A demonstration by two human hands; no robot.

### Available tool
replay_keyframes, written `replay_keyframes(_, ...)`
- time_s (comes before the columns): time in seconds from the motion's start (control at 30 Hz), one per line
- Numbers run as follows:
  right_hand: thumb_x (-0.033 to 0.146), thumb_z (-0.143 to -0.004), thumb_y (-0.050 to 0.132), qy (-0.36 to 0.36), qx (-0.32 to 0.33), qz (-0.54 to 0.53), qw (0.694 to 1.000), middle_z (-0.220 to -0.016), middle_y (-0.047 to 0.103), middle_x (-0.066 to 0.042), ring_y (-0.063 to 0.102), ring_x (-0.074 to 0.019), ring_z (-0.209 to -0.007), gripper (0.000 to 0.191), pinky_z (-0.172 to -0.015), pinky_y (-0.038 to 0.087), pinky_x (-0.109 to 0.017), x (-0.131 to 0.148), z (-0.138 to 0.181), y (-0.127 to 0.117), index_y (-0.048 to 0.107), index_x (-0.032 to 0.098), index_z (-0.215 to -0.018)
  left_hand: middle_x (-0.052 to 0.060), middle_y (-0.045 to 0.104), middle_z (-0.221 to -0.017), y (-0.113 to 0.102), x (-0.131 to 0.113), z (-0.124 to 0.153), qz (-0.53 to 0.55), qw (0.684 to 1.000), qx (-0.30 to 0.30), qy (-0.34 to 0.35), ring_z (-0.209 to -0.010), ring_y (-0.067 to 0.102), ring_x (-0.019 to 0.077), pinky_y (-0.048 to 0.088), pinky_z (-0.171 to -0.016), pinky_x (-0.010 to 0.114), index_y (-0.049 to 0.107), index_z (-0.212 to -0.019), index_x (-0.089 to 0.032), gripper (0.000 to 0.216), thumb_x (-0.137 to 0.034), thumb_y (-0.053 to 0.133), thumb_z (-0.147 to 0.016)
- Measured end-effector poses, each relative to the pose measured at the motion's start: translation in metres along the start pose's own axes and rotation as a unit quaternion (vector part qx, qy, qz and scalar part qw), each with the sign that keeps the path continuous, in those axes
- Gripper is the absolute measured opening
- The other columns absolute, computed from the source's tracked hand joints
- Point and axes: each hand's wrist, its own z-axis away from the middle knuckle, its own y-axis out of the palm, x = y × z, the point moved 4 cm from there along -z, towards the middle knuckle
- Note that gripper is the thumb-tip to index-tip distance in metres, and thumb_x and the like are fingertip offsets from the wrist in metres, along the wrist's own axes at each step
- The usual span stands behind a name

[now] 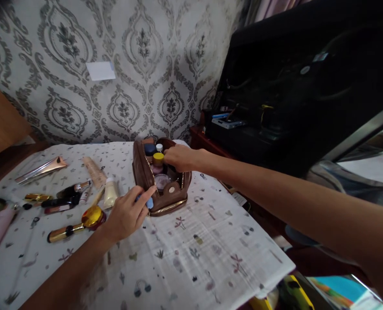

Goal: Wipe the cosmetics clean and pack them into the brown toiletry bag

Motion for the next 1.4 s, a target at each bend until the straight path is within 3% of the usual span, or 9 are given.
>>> replay_keyframes(0.3, 0.008, -0.078, 0.065, 0.039, 0.003, 0.035, 0.999, -0.11, 0.071, -0.014, 0.064, -0.0265, -0.105, 0.024, -0.079, 0.04, -0.034, 0.003, -0.01, 0.008, 0.07, 0.012, -0.102, 0.006, 0.056, -0.093, 0.0, 0.0, -0.001, 0.002, 1.0, 0.0, -0.001, -0.081, 0.061, 0.0189, 0.052, -0.055, 0.026, 0.042, -0.136, -0.015, 0.048, -0.009, 0.041, -0.088)
replay_keyframes(0.6, 0.009, -0.087, 0.057, 0.071, 0.007, 0.063, 0.995, -0.109, 0.069, -0.017, 0.06, -0.0279, -0.104, 0.023, -0.079, 0.036, -0.036, 0.012, -0.011, 0.006, 0.07, 0.009, -0.105, 0.007, 0.054, -0.095, 0.003, 0.001, 0.002, 0.005, 1.0, 0.024, -0.006, -0.084, 0.061, 0.0193, 0.051, -0.055, 0.024, 0.042, -0.14, -0.016, 0.05, -0.011, 0.043, -0.09)
replay_keyframes(1.0, 0.014, -0.089, 0.057, 0.023, -0.026, 0.092, 0.995, -0.11, 0.063, -0.017, 0.053, -0.0285, -0.103, 0.017, -0.079, 0.038, -0.037, 0.018, -0.005, -0.005, 0.073, 0.012, -0.093, 0.006, 0.056, -0.093, 0.0, 0.0, 0.0, 0.011, 1.0, 0.01, -0.005, -0.083, 0.061, 0.0189, 0.051, -0.056, 0.025, 0.042, -0.138, -0.014, 0.048, -0.01, 0.042, -0.09)
replay_keyframes(1.2, 0.01, -0.091, 0.051, 0.018, 0.036, 0.074, 0.996, -0.113, 0.065, -0.017, 0.06, -0.0259, -0.099, 0.021, -0.066, 0.039, -0.032, 0.024, -0.004, -0.006, 0.071, 0.012, -0.098, 0.006, 0.056, -0.091, -0.002, 0.0, -0.001, 0.009, 1.0, 0.013, -0.007, -0.08, 0.062, 0.0186, 0.05, -0.054, 0.025, 0.043, -0.136, -0.014, 0.046, -0.01, 0.041, -0.091)
replay_keyframes(1.4, 0.006, -0.086, 0.058, 0.027, 0.077, 0.099, 0.992, -0.112, 0.069, -0.016, 0.067, -0.0241, -0.095, 0.027, -0.066, 0.042, -0.03, 0.022, -0.008, -0.004, 0.069, 0.011, -0.111, 0.006, 0.057, -0.092, -0.001, 0.001, -0.001, 0.006, 1.0, 0.012, -0.009, -0.08, 0.062, 0.0177, 0.049, -0.051, 0.024, 0.041, -0.136, -0.015, 0.043, -0.011, 0.041, -0.093)
